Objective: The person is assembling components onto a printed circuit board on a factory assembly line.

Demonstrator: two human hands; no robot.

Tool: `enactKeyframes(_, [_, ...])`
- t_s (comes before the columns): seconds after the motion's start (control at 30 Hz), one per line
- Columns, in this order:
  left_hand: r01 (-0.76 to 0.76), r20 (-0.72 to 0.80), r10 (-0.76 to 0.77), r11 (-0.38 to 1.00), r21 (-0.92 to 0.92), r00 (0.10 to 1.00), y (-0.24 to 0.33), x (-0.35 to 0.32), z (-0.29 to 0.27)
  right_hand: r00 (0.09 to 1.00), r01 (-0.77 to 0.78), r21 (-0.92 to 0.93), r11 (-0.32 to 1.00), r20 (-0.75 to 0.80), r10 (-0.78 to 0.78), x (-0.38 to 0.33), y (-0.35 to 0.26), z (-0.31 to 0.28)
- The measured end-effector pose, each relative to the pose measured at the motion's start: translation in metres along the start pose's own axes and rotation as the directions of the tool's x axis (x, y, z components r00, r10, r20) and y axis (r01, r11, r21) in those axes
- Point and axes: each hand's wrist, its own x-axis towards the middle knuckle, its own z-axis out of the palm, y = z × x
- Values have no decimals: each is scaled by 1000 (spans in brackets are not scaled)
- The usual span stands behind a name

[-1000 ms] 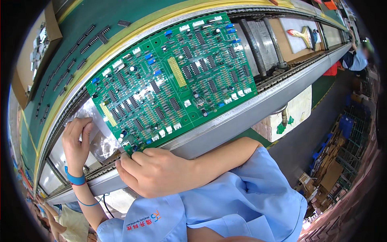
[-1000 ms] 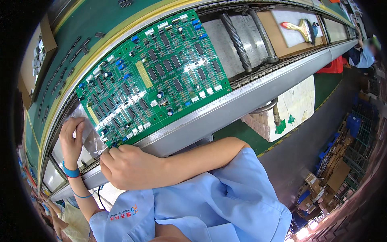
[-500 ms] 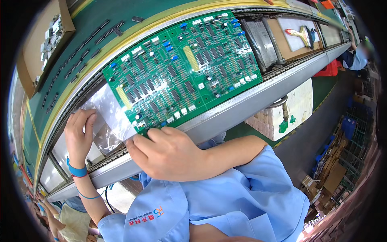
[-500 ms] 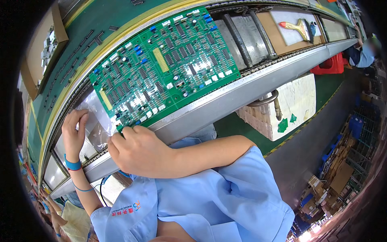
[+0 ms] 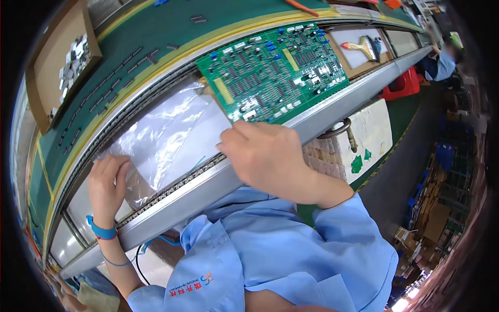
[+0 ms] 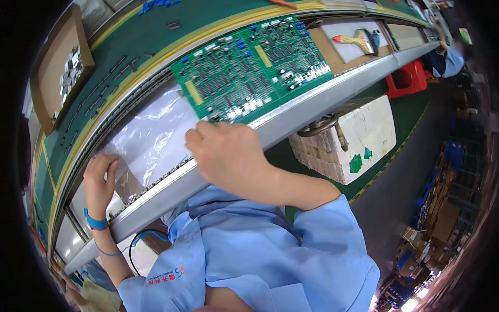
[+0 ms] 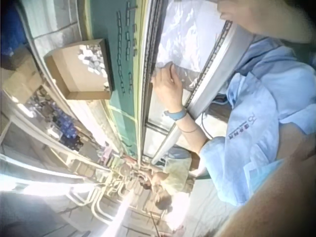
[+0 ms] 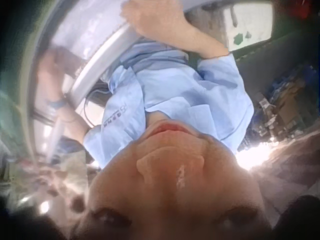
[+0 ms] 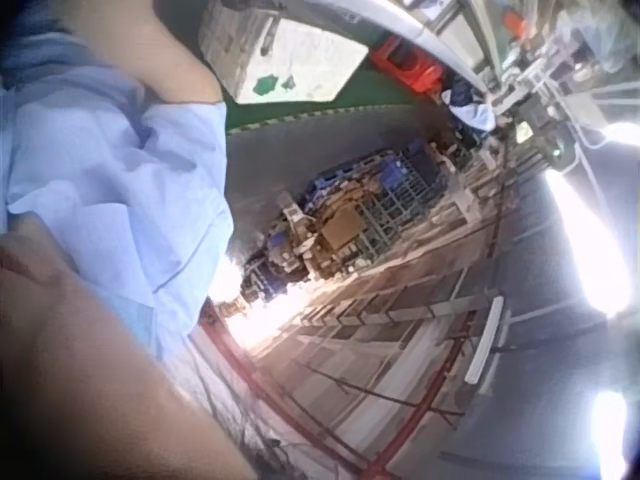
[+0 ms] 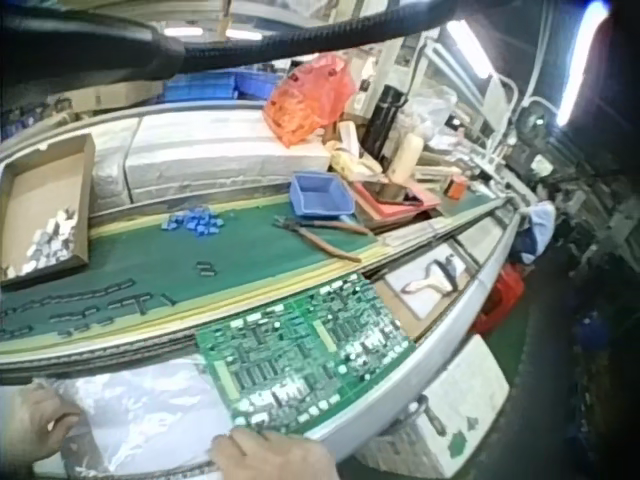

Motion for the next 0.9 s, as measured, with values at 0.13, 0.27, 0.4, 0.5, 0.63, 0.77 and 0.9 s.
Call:
enactKeyframes(0.13, [-48,-24,48,999,-7,999,9,0,0,987,-157,-208,966,-20,156,-7,34,-12])
enactKeyframes(0.27, [-50,-33,50,999,4,998,15,-5,-4,955,-293,-302,907,-42,294,-8,64,-26])
enactKeyframes(0.4, [-76,-47,76,997,10,996,20,-5,-7,922,-387,-341,857,-139,361,-17,94,-39])
enactKeyframes(0.5, [-77,-47,77,997,0,996,18,-5,-4,880,-473,-384,793,-162,447,-17,113,-44])
enactKeyframes(0.63, [-81,-38,81,997,7,996,21,-6,-10,837,-546,-397,738,-232,495,-23,141,-55])
enactKeyframes(0.77, [-53,-34,53,999,14,998,21,-6,-10,779,-613,-460,642,-217,588,-19,164,-62])
enactKeyframes(0.9, [-88,-68,87,996,-18,994,23,-2,-4,770,-634,-438,638,-278,574,-31,192,-69])
